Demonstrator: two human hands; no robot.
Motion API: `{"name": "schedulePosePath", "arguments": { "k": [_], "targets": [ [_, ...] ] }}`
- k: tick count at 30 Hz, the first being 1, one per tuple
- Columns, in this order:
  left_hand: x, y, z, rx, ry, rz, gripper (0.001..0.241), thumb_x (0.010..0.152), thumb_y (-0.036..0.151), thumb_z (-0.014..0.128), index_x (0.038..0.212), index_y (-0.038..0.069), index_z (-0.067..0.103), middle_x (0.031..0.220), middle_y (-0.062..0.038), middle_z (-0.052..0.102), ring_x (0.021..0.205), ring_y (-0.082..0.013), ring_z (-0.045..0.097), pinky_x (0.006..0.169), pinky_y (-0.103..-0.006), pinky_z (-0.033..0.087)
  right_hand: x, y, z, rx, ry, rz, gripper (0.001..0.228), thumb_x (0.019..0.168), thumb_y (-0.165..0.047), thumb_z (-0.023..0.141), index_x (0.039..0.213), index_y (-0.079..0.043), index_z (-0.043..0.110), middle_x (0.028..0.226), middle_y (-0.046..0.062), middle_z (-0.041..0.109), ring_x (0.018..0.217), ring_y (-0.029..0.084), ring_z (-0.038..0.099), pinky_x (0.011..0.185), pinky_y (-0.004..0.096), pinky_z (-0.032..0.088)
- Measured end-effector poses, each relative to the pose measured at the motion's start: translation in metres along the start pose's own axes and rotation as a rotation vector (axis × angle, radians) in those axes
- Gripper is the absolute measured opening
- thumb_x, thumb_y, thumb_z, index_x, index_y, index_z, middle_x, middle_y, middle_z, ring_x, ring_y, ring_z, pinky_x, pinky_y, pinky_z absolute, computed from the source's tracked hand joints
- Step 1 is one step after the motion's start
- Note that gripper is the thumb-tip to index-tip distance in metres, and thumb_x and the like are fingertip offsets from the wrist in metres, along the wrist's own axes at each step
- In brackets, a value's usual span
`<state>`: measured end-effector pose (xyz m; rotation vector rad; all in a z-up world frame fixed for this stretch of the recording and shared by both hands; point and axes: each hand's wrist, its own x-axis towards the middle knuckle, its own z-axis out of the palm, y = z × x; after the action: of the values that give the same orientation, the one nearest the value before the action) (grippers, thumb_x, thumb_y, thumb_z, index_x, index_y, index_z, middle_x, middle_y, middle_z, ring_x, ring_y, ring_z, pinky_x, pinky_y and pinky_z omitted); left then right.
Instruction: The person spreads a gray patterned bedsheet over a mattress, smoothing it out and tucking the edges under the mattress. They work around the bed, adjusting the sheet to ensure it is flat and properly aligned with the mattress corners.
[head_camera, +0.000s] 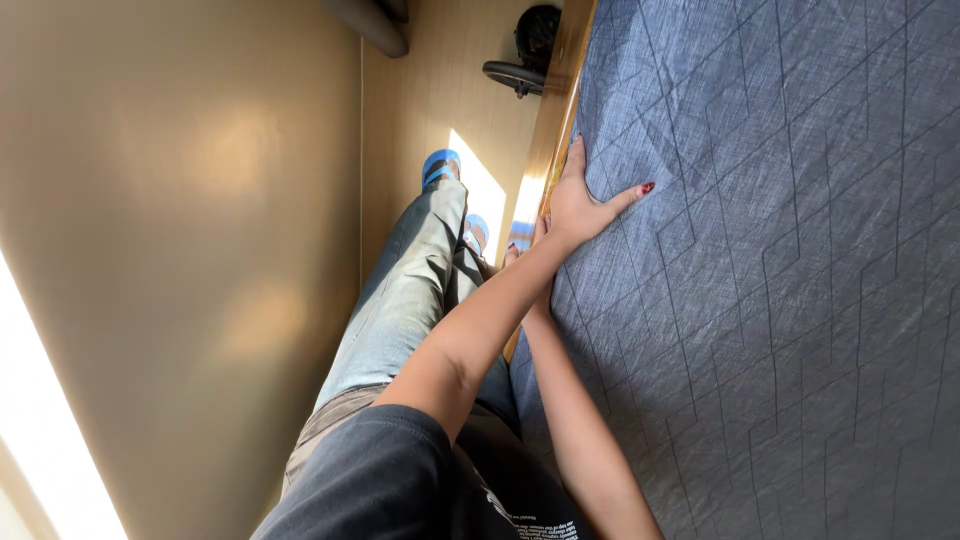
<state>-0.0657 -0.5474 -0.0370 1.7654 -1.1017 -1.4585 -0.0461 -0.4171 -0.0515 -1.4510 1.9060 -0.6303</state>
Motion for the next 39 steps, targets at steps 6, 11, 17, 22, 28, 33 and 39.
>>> {"name": "schedulePosePath", "arguments": {
  "k": [6, 11, 17, 22, 28, 33, 39],
  "targets": [
    [0.027, 0.012, -0.015, 0.095, -0.177, -0.051, 0.153, 0.053, 0.069, 0.091, 0.156, -0.016, 0.015, 0.154, -0.034, 0.041, 0.142, -0.0384, 0.049, 0.115, -0.0371, 0.041, 0.016, 0.019, 0.018, 0.039, 0.014, 0.073, 0.068, 0.094, -0.011, 0.065, 0.154, 0.005, 0.036, 0.153, 0.028, 0.045, 0.143, 0.039, 0.041, 0.121, 0.042, 0.031],
    [0.043, 0.016, -0.018, 0.011, -0.253, -0.076, 0.162, 0.041, 0.066, 0.093, 0.155, -0.015, 0.011, 0.152, -0.032, 0.043, 0.139, -0.038, 0.049, 0.114, -0.0375, 0.04, 0.026, 0.034, 0.024, 0.059, 0.051, 0.098, 0.063, 0.097, -0.014, 0.066, 0.15, 0.006, 0.039, 0.148, 0.028, 0.049, 0.136, 0.038, 0.045, 0.115, 0.043, 0.034],
    [0.028, 0.065, -0.037, 0.271, -0.316, -0.298, 0.155, 0.047, 0.068, 0.087, 0.16, -0.01, 0.014, 0.153, -0.028, 0.046, 0.137, -0.0363, 0.053, 0.11, -0.0393, 0.045, 0.046, 0.041, 0.028, 0.109, 0.078, 0.149, 0.06, 0.099, -0.019, 0.068, 0.148, 0.007, 0.043, 0.145, 0.027, 0.052, 0.132, 0.036, 0.047, 0.112, 0.044, 0.034],
    [0.044, 0.024, 0.007, 0.266, -0.058, 0.011, 0.144, 0.059, 0.066, 0.089, 0.155, -0.016, 0.02, 0.157, -0.034, 0.038, 0.146, -0.042, 0.043, 0.119, -0.0374, 0.04, 0.047, 0.049, 0.023, 0.154, 0.045, 0.168, 0.062, 0.1, -0.021, 0.066, 0.15, 0.006, 0.042, 0.15, 0.024, 0.049, 0.14, 0.034, 0.044, 0.118, 0.042, 0.031],
    [0.115, 0.058, 0.009, 0.21, -0.041, 0.005, 0.149, 0.055, 0.072, 0.086, 0.155, -0.016, 0.018, 0.158, -0.033, 0.034, 0.147, -0.0404, 0.038, 0.116, -0.0378, 0.038, 0.051, 0.056, 0.021, 0.41, -0.072, 0.412, 0.041, 0.102, -0.019, 0.064, 0.137, -0.001, 0.056, 0.122, 0.016, 0.067, 0.11, 0.025, 0.063, 0.098, 0.036, 0.051],
    [0.134, 0.1, -0.016, 0.222, -0.202, -0.201, 0.151, 0.051, 0.078, 0.079, 0.155, -0.016, 0.023, 0.146, -0.032, 0.054, 0.13, -0.0359, 0.063, 0.107, -0.0354, 0.052, 0.047, 0.065, 0.028, 0.433, -0.097, 0.398, 0.037, 0.105, -0.02, 0.053, 0.139, -0.003, 0.053, 0.13, 0.009, 0.066, 0.12, 0.02, 0.061, 0.102, 0.03, 0.047],
    [0.159, 0.08, -0.002, 0.221, -0.229, -0.194, 0.158, 0.045, 0.079, 0.084, 0.151, -0.018, 0.02, 0.144, -0.033, 0.052, 0.129, -0.0367, 0.061, 0.105, -0.0359, 0.051, 0.047, 0.098, 0.04, 2.067, -0.122, 0.906, 0.045, 0.108, -0.036, 0.05, 0.139, -0.003, 0.052, 0.136, 0.007, 0.062, 0.128, 0.02, 0.053, 0.11, 0.029, 0.038]
  ]
}}
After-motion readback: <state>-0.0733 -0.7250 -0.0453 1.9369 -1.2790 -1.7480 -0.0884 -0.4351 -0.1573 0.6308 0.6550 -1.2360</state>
